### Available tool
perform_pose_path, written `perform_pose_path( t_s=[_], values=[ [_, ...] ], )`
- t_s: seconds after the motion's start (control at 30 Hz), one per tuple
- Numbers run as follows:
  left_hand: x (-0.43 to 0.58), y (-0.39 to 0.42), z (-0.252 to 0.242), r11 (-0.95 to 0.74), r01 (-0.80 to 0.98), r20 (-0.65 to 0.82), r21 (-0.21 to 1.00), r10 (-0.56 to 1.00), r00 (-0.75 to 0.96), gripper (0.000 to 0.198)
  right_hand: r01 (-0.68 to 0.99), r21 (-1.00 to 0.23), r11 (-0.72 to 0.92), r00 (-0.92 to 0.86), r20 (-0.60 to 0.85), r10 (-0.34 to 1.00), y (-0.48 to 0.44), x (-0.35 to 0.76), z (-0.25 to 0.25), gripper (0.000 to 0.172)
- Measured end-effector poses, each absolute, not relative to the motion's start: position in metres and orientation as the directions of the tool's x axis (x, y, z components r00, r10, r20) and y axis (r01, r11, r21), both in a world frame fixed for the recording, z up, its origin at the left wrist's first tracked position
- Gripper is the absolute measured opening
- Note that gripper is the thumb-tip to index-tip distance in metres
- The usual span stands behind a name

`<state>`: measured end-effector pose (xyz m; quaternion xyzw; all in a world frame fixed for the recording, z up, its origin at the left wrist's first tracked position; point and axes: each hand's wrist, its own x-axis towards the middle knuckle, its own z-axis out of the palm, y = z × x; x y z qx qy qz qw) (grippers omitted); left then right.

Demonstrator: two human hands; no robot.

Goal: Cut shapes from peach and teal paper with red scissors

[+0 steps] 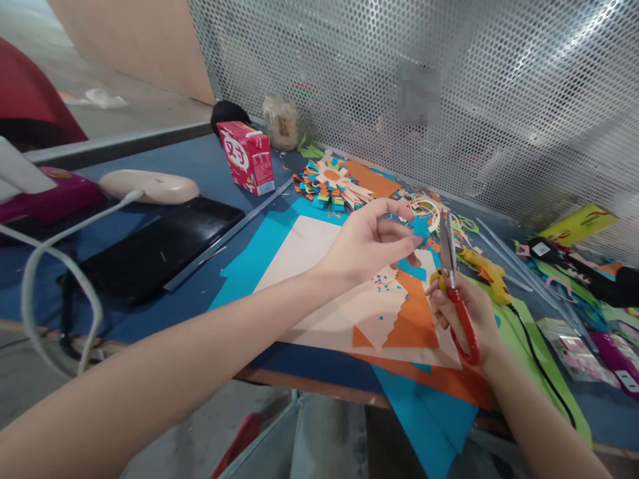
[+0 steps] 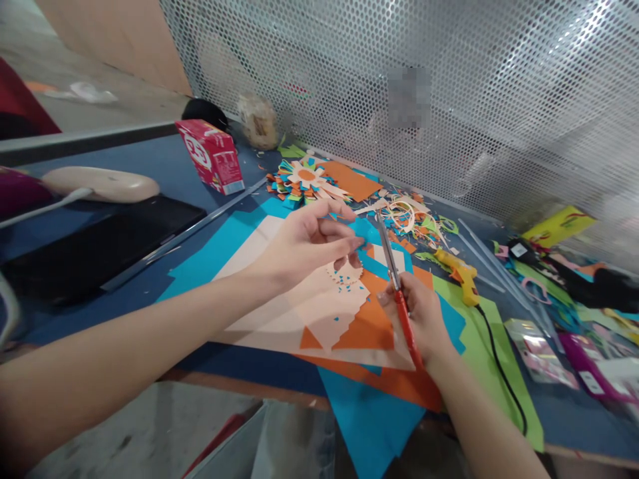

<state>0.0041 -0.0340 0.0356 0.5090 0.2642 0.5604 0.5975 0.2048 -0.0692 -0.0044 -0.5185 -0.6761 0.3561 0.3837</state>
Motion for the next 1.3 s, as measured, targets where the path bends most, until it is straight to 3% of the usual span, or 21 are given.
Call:
perform_pose_path(
  t_s=[0.17, 0.37, 0.67, 1.3],
  values=[
    [0.006, -0.028, 0.031, -0.251, -0.361, 0.315, 0.898, 0.940, 0.131, 0.007, 0.435, -0.868, 0.238, -0.191, 0.169, 0.967, -0.068, 0.207, -0.004, 0.030],
    [0.004, -0.029, 0.033, -0.382, -0.308, 0.416, 0.871, 0.908, 0.052, 0.005, 0.596, -0.733, 0.327, -0.202, 0.257, 0.945, -0.064, 0.209, 0.001, 0.023],
    [0.004, -0.035, 0.031, -0.564, -0.105, 0.569, 0.819, 0.822, 0.018, 0.003, 0.628, -0.707, 0.325, -0.266, 0.197, 0.944, -0.064, 0.208, 0.001, 0.022],
    [0.005, -0.038, 0.029, -0.644, 0.035, 0.644, 0.764, 0.765, 0.004, 0.007, 0.686, -0.653, 0.322, -0.267, 0.187, 0.945, -0.064, 0.207, 0.005, 0.019]
  ],
)
